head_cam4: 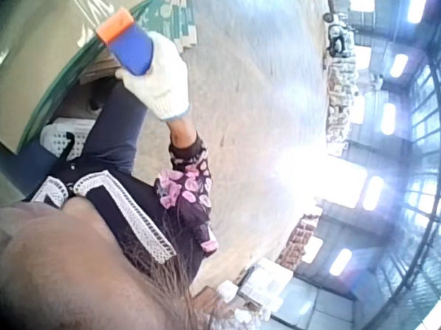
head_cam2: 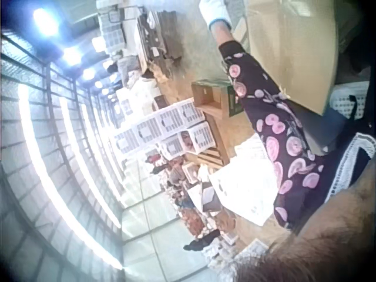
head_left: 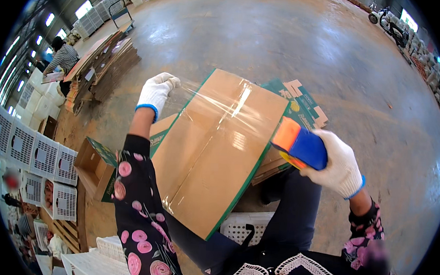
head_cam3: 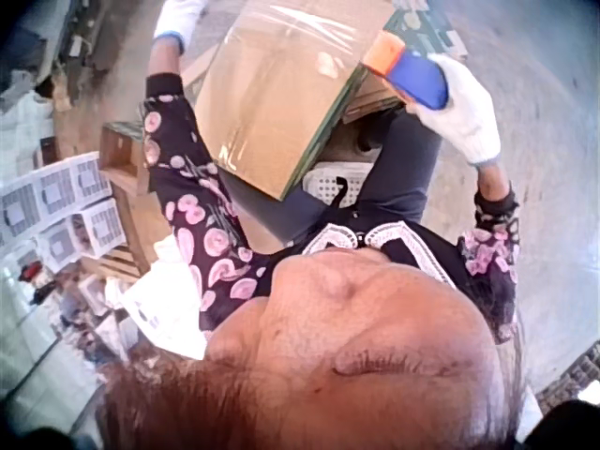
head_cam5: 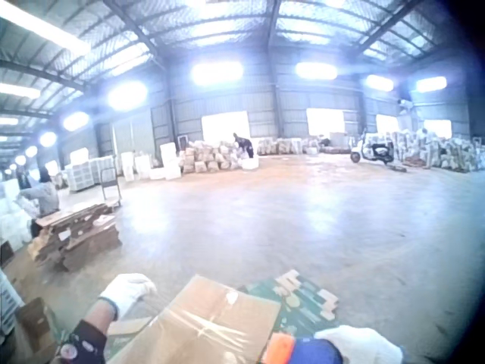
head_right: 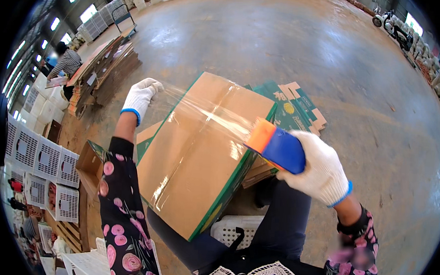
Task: The person sits on the floor of a warehouse and assembles flat-packed cardboard boxes. They fold the flaps to form the box shape and secure the seams using a handheld tape dispenser with clear packing tape. The person repeats this process for multiple boxes, stacking the finished ones nearby.
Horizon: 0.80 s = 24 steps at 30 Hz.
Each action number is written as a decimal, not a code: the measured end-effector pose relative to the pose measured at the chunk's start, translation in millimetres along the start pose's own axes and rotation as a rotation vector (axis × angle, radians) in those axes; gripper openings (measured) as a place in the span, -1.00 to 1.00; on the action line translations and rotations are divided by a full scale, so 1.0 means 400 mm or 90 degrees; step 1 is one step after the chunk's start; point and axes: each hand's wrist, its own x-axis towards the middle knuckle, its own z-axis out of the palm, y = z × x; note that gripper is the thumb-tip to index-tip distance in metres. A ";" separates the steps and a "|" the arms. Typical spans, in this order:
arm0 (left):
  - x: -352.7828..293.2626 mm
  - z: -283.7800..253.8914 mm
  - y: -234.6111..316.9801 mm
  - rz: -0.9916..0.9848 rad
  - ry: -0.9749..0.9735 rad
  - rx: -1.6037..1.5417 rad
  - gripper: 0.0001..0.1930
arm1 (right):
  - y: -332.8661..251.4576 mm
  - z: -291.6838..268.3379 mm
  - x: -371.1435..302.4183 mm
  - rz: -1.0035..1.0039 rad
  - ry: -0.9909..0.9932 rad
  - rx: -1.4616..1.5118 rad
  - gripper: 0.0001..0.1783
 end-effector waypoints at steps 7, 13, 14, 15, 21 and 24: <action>0.242 0.048 -0.105 -0.027 -0.041 0.019 -0.81 | -0.009 0.038 0.078 0.016 0.018 0.034 -0.24; 0.335 0.035 -0.229 -0.141 -0.087 0.079 -0.83 | -0.008 0.044 0.226 -0.015 -0.071 -0.012 -0.24; 0.349 0.046 -0.259 -0.147 -0.084 0.086 -0.84 | -0.017 0.049 0.240 -0.014 -0.074 -0.018 -0.27; 0.361 0.076 -0.271 -0.147 -0.090 0.084 -0.84 | -0.024 0.045 0.250 0.006 -0.085 -0.026 -0.27; 0.347 0.206 -0.357 -0.229 -0.271 -0.139 -0.60 | -0.019 0.046 0.268 0.031 -0.089 -0.068 -0.32; 0.376 0.230 -0.388 -0.241 -0.372 -0.114 -0.56 | -0.015 0.045 0.273 0.038 -0.084 -0.072 -0.33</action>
